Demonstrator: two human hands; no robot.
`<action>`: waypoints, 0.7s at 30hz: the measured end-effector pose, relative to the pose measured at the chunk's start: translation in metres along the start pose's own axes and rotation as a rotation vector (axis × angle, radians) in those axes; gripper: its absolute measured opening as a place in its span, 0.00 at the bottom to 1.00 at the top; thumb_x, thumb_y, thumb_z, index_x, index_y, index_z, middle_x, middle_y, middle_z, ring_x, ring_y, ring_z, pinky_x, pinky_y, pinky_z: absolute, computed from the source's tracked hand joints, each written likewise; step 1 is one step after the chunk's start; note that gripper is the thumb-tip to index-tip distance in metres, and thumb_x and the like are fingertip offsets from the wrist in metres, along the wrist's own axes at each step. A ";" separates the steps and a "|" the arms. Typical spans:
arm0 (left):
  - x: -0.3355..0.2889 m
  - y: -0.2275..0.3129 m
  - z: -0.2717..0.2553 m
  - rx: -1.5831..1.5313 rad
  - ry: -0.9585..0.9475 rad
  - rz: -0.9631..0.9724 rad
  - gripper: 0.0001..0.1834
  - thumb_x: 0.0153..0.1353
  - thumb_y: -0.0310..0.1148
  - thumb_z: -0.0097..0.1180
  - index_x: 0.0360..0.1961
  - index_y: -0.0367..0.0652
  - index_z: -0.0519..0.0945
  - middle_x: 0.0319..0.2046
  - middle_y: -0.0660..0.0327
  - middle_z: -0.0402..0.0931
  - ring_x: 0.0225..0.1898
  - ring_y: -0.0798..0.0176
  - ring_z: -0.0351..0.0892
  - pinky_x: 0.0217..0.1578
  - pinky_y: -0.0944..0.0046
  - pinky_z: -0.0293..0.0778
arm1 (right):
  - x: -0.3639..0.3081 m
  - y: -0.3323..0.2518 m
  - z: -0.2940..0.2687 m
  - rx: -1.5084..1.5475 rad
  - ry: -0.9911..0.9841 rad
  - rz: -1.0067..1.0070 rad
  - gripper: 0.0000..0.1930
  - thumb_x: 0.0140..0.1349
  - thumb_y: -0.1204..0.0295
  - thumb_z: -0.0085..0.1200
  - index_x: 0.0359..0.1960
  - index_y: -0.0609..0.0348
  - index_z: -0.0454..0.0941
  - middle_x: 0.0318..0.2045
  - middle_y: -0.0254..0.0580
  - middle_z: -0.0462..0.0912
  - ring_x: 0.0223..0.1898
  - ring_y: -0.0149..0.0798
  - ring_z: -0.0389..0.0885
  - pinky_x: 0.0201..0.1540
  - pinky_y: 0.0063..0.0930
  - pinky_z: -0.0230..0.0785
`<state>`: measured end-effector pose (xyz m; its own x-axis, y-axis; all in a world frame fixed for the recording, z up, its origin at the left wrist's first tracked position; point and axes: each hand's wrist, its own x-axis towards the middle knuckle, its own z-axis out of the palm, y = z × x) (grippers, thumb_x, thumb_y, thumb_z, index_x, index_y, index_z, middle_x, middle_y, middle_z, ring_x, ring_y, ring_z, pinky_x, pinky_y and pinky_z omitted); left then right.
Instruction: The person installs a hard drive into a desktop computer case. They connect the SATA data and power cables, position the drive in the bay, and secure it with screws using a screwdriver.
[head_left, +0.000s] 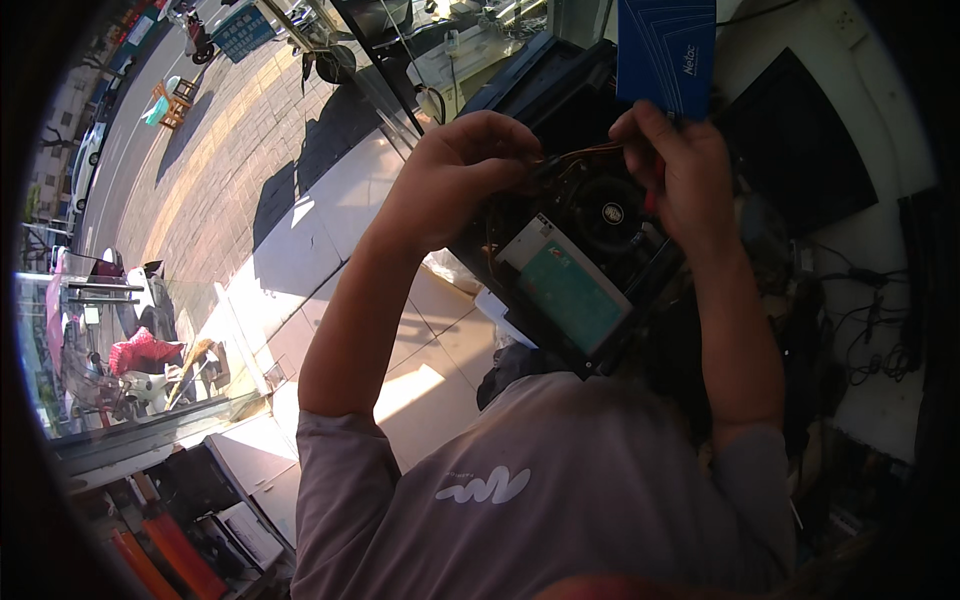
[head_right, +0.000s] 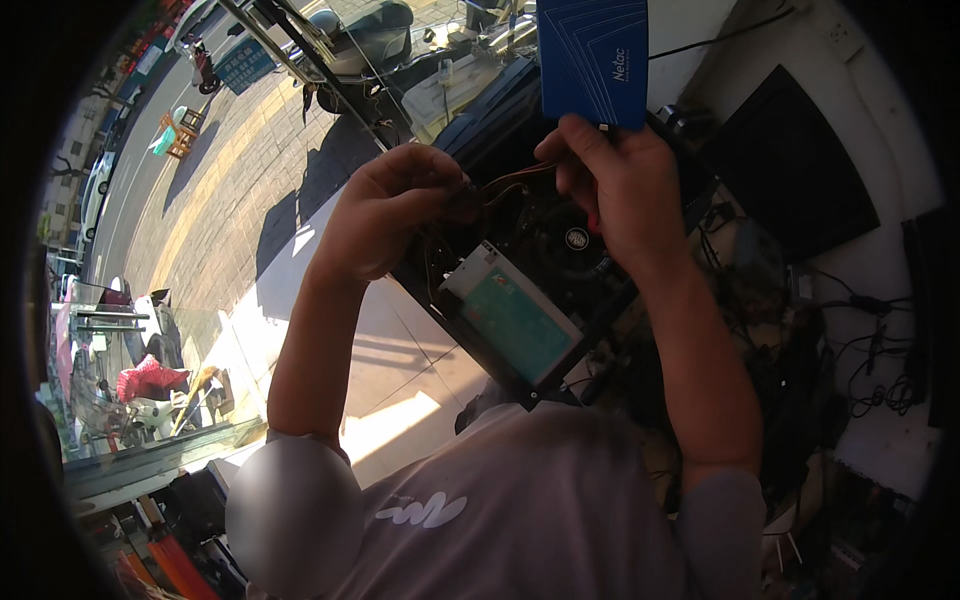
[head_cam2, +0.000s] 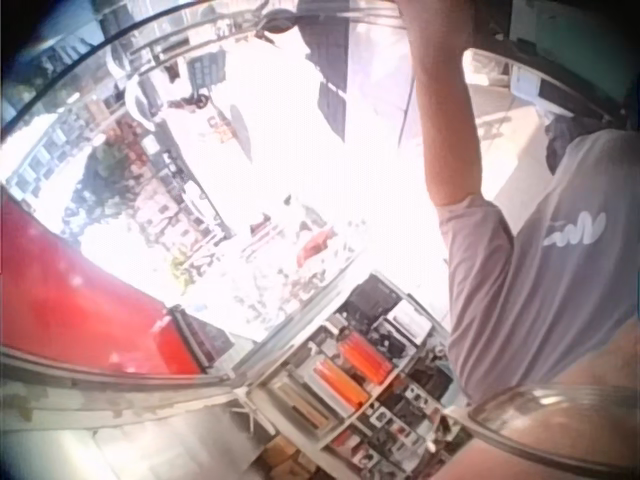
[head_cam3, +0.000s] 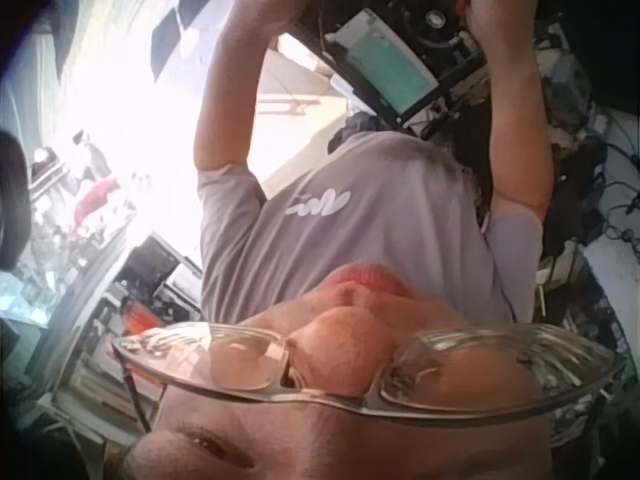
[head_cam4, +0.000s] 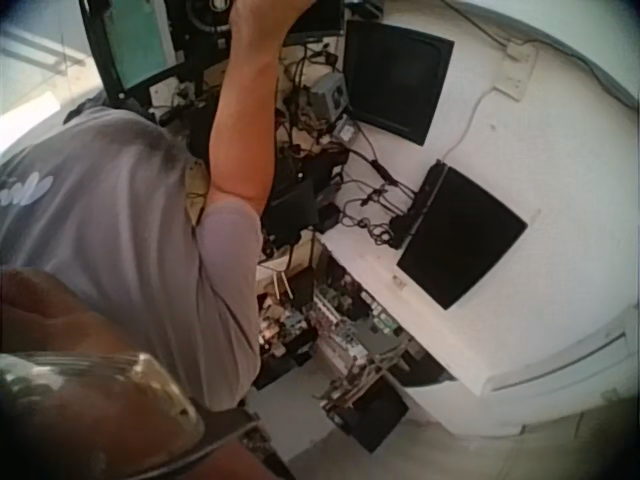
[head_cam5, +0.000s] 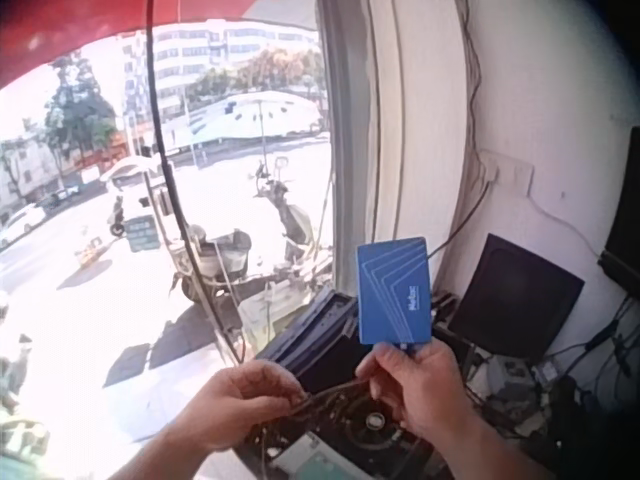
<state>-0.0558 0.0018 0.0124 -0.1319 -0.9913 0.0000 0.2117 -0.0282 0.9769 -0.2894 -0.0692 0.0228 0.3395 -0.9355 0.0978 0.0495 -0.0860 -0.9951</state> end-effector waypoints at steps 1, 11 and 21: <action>0.000 -0.002 -0.007 0.050 -0.053 0.044 0.12 0.59 0.18 0.57 0.45 0.35 0.80 0.41 0.58 0.81 0.41 0.65 0.83 0.48 0.65 0.80 | 0.002 0.002 0.001 0.016 0.007 -0.015 0.14 0.72 0.63 0.51 0.32 0.58 0.83 0.21 0.31 0.80 0.21 0.22 0.72 0.24 0.16 0.61; 0.001 0.038 0.017 0.699 -0.232 0.351 0.18 0.59 0.17 0.53 0.49 0.42 0.80 0.34 0.55 0.80 0.40 0.60 0.84 0.42 0.63 0.79 | 0.024 -0.006 0.027 -0.064 -0.480 0.089 0.11 0.69 0.64 0.57 0.41 0.61 0.82 0.32 0.36 0.86 0.32 0.27 0.84 0.36 0.22 0.75; 0.013 0.033 0.014 0.749 0.079 0.069 0.21 0.62 0.19 0.53 0.57 0.40 0.72 0.41 0.54 0.80 0.37 0.62 0.85 0.38 0.64 0.81 | 0.010 0.009 0.024 -0.201 0.056 -0.288 0.10 0.72 0.66 0.52 0.46 0.58 0.81 0.34 0.34 0.84 0.35 0.24 0.80 0.37 0.19 0.72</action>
<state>-0.0641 -0.0104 0.0472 -0.0663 -0.9947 0.0783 -0.5019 0.1011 0.8590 -0.2628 -0.0710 0.0150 0.2863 -0.8799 0.3791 -0.0521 -0.4094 -0.9109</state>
